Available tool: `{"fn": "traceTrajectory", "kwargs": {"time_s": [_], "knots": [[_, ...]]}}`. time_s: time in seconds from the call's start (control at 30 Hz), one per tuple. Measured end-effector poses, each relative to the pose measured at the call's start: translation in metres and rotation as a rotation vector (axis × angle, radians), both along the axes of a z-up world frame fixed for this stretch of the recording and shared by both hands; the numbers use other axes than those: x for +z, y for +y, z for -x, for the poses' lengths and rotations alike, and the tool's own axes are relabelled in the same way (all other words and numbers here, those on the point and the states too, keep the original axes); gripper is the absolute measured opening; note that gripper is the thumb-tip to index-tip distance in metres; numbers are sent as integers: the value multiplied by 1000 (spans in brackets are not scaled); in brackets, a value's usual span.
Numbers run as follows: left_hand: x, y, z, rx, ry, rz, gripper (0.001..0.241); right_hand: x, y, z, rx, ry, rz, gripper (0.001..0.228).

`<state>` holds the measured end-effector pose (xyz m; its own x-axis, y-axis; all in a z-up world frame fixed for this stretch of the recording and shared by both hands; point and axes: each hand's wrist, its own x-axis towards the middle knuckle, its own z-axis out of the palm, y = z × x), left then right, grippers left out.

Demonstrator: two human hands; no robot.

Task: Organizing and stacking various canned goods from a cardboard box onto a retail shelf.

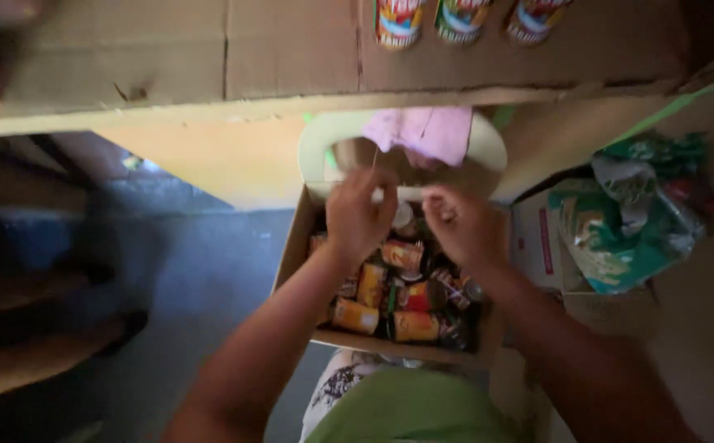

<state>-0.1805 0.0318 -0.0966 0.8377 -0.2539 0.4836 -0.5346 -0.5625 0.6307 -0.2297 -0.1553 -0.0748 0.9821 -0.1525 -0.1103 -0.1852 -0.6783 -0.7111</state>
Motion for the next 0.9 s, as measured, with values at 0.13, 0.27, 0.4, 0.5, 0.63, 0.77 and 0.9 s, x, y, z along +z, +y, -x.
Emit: {"fn": "traceTrajectory", "kwargs": {"time_s": [0.13,0.27,0.4,0.5,0.63,0.77,0.9], "knots": [[-112,9,21,-23,278,-279,10,-113,-7,14,283,-17,-54,31],[-173,16,23,-78,348,-815,21,-142,-1,31,468,234,378,65],[-202,17,16,-91,159,-963,31,-147,7,34,478,410,473,93],[-222,12,3,-108,225,-953,31,-161,6,30,420,365,438,97],[-244,2,-6,-115,329,-911,30,-116,15,30,590,478,571,90],[-279,-4,-20,-61,280,-954,35,-93,16,46,590,433,416,55],[-272,0,-21,-146,447,-1039,37,-138,23,98,763,166,532,66]]}}
